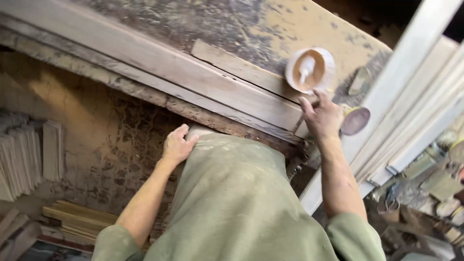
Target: Applying glue and sanding a wooden board at a workbench.
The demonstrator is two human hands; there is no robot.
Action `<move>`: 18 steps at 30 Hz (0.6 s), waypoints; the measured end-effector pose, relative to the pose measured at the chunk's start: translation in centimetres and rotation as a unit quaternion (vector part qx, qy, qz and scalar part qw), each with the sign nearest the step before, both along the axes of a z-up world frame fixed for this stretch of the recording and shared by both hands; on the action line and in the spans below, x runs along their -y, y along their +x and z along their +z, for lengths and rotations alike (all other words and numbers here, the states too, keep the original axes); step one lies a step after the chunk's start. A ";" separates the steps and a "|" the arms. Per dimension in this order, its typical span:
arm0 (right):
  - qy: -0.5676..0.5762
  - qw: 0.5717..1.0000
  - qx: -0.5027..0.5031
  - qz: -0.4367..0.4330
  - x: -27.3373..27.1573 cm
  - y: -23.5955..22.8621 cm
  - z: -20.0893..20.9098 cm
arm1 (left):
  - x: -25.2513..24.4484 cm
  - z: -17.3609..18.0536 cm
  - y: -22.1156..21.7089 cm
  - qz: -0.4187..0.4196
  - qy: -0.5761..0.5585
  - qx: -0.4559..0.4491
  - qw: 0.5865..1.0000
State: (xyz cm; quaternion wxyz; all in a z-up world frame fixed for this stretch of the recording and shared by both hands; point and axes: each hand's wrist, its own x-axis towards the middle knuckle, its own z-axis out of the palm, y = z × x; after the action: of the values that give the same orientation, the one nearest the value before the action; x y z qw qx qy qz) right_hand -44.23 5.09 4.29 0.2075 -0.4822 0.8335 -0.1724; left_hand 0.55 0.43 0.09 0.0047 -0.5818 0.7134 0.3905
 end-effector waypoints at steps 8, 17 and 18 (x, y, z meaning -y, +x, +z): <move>-0.034 0.937 -0.252 0.241 5.6 -3.5 0.2 | -1.0 0.4 0.5 0.041 0.091 -0.005 0.995; 0.067 0.892 -0.259 0.365 8.9 -4.4 -1.4 | 2.1 1.2 3.7 0.078 0.060 -0.029 0.995; 0.067 0.889 -0.261 0.371 8.8 -4.3 -1.2 | 2.4 1.2 3.8 0.085 0.061 -0.031 0.994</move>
State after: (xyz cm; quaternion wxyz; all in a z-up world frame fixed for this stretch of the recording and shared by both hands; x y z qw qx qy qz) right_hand -48.51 -3.75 3.07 0.0634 -0.7691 0.6272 0.1051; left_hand 4.33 -1.99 1.24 -0.0151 -0.6263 0.6362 0.4502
